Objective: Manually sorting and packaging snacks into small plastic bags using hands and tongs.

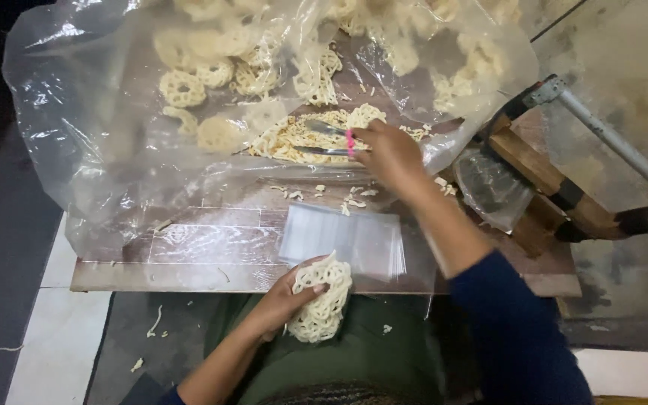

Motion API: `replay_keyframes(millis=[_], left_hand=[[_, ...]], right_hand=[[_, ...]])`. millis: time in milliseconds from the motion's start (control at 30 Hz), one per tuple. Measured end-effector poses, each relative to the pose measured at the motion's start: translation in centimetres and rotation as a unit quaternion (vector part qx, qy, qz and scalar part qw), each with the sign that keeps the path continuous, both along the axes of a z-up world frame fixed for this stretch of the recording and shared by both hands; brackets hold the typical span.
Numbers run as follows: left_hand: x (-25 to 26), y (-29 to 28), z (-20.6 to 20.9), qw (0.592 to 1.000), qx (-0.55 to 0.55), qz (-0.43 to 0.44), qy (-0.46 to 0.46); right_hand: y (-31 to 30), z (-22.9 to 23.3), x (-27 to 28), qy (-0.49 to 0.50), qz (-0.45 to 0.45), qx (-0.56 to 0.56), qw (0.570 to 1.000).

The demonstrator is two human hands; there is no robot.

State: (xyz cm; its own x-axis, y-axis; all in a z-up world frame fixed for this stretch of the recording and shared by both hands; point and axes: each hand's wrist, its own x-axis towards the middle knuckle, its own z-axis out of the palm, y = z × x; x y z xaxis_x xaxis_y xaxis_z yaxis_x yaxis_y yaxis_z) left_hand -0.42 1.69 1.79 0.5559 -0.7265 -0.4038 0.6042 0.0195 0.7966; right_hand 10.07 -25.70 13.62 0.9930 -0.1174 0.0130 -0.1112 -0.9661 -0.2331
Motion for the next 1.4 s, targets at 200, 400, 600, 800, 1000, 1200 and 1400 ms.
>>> replay_keyframes(millis=[200,400,600,800,1000,1200,1400], left_hand=[[0.3,1.0,-0.1,0.995,0.000,0.101,0.016],[2.4,1.7,-1.5,0.990,0.017,0.127,0.060],[4.4,1.9,-3.7,0.982,0.012,0.179,0.051],[3.9,0.4,-0.4,0.992,0.001,0.126,0.029],[3.3,-0.2,0.6,0.999,0.004,0.040,-0.030],[2.3,0.4,2.3,0.996,0.043,0.007,-0.075],[2.3,-0.3,-0.8,0.987,0.112,-0.033,-0.108]], right_hand=[[3.9,-5.3,5.3,-0.352,0.134,-0.259,0.889],[4.2,-5.2,5.5,-0.387,0.179,-0.296,0.855],[-2.2,-0.1,-0.1,-0.201,0.129,-0.143,0.960],[-9.5,1.7,-5.3,-0.092,0.114,0.214,0.966],[-12.4,-0.2,-8.1,0.039,0.029,0.438,0.897],[-12.1,-1.3,-9.0,0.161,0.042,0.419,0.893],[-10.8,1.1,-9.3,0.255,0.163,0.327,0.895]])
